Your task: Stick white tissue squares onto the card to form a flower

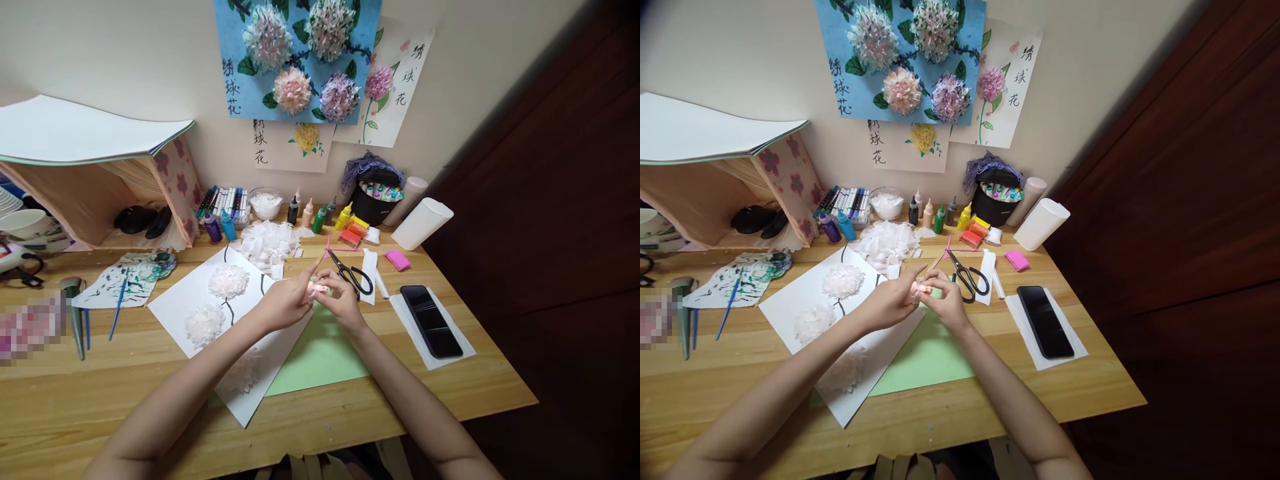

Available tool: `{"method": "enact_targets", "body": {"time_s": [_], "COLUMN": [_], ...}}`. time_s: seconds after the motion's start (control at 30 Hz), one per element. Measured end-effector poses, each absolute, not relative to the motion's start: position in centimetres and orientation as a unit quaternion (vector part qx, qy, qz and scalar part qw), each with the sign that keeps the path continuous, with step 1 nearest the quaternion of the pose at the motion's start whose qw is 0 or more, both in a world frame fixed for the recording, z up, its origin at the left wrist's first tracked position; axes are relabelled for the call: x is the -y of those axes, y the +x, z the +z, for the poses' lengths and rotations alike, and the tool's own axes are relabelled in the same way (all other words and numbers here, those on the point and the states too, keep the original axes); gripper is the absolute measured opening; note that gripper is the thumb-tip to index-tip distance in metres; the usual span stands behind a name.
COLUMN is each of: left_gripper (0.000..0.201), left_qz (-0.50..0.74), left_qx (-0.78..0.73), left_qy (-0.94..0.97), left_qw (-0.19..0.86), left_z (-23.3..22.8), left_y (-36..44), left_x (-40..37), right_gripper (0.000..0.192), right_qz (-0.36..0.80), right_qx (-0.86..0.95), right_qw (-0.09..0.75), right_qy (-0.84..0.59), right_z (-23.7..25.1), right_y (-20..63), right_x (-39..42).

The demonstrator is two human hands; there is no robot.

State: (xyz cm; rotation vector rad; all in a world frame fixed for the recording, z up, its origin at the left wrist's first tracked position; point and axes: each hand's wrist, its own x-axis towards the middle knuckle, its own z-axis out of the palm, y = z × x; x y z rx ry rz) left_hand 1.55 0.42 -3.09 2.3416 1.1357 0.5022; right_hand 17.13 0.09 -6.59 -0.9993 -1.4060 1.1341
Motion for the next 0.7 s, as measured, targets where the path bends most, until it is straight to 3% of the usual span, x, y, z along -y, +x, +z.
{"method": "enact_targets", "body": {"time_s": [0.17, 0.33, 0.57, 0.7], "left_gripper": [0.046, 0.042, 0.043, 0.04], "left_qz": [0.253, 0.236, 0.12, 0.067], "left_qx": [-0.353, -0.414, -0.447, -0.465], "left_qy": [0.836, 0.812, 0.857, 0.868], "left_qw": [0.335, 0.338, 0.224, 0.164], "left_z": [-0.6, -0.4, -3.7, -5.3], "left_y": [1.3, -0.2, 3.0, 5.3], "left_x": [0.3, -0.5, -4.7, -6.7], "right_gripper": [0.032, 0.033, 0.045, 0.041], "right_qz": [0.545, 0.478, 0.563, 0.581], "right_qx": [0.464, 0.435, 0.474, 0.441], "right_qw": [0.576, 0.637, 0.53, 0.532], "right_qy": [-0.395, -0.421, -0.421, -0.429], "right_z": [-4.8, -3.5, -3.5, -4.6], "right_y": [18.4, 23.0, 22.5, 21.2], "right_x": [-0.3, -2.2, -2.3, -2.2]}}
